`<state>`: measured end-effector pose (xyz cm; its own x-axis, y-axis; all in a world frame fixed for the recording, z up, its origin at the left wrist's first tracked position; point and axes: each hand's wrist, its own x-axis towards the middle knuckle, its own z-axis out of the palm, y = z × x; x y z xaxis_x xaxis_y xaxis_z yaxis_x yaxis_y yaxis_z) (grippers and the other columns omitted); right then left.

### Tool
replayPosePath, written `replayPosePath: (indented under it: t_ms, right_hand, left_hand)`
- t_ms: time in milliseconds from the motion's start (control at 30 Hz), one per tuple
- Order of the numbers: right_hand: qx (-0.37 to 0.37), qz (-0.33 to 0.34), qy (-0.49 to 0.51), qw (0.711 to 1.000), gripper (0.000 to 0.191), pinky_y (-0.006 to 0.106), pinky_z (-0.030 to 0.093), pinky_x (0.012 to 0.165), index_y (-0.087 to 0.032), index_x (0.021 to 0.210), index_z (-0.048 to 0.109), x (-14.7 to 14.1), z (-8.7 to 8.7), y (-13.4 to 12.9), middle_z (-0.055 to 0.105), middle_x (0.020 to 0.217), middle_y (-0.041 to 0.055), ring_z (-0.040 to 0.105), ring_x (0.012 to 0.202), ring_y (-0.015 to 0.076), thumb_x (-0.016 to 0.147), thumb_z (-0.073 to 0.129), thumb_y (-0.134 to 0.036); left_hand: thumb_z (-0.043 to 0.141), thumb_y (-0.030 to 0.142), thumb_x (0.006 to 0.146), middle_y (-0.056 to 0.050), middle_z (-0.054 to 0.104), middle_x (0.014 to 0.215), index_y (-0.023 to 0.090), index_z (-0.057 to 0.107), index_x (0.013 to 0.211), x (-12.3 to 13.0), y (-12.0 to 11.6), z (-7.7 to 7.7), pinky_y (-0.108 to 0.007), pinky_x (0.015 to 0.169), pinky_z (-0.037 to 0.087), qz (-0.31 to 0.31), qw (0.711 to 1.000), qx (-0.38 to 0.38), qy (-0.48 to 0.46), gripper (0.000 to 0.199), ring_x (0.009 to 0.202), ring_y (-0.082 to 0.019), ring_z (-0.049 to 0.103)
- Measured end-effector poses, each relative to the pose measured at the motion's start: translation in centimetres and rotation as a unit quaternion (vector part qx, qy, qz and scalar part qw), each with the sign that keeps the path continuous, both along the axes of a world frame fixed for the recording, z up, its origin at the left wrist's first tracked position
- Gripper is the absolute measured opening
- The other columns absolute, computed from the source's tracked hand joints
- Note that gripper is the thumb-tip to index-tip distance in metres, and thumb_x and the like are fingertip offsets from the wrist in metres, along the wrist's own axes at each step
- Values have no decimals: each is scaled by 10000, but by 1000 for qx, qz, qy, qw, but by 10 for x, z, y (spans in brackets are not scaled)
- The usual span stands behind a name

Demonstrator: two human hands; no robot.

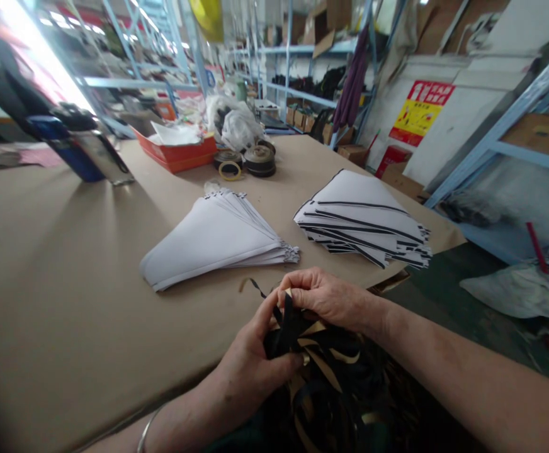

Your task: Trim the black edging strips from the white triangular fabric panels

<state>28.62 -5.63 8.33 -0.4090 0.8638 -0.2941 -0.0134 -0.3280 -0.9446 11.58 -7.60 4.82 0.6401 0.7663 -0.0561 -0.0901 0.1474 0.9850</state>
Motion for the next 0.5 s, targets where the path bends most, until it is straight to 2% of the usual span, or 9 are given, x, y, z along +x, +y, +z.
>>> replayPosePath:
  t_ms: [67,133,267,333,400,433,500]
  right_hand:
    - [40,37,-79,995,291,189,383,551,-134,745,577,0,12,-2,540,640,-33,481,573,74,807,654,-408]
    - [106,87,-189,972,245,183,348,520,-124,740,606,-2,26,-4,520,624,-35,451,561,71,836,616,-349]
    - [229,74,-328,914,185,198,347,512,-143,775,636,-2,51,-6,536,606,-30,480,563,94,844,564,-298]
    - [311,77,-394,861,149,221,368,548,-164,746,639,0,62,-8,560,620,-16,512,594,118,817,556,-266]
    - [379,75,-450,805,131,261,403,627,-185,738,655,2,72,-13,614,693,19,563,677,157,786,539,-223]
    - [391,59,-459,796,139,287,421,674,-197,740,662,2,74,-15,642,747,42,587,729,181,774,529,-214]
    - [326,10,-441,836,128,332,454,703,-242,805,680,1,72,-20,680,805,68,627,773,224,759,562,-258]
  left_hand:
    - [606,18,663,22,692,1030,274,307,1409,-3,-4,3,-212,739,513,-3,1000,20,1,844,871,-139,651]
    - [618,24,655,2,694,1043,236,337,1395,-5,-9,7,-230,782,518,1,999,35,-5,820,901,-155,653]
    - [654,76,678,-27,691,1108,236,307,1408,-12,-21,13,-256,790,537,-3,1000,-7,-21,823,917,-172,668]
    - [671,71,672,-33,687,1135,243,325,1400,-17,-29,16,-259,803,541,10,1000,-22,-19,825,936,-178,672]
    - [683,53,657,-38,696,1126,227,410,1356,-23,-38,20,-263,840,536,16,999,-22,-35,770,967,-187,671]
    - [695,56,653,-38,708,1100,216,472,1312,-26,-43,21,-268,858,534,5,999,-16,-52,714,972,-194,673]
    - [727,100,655,-48,712,1102,200,567,1234,-30,-48,23,-276,865,538,-10,996,-4,-86,609,995,-222,673]
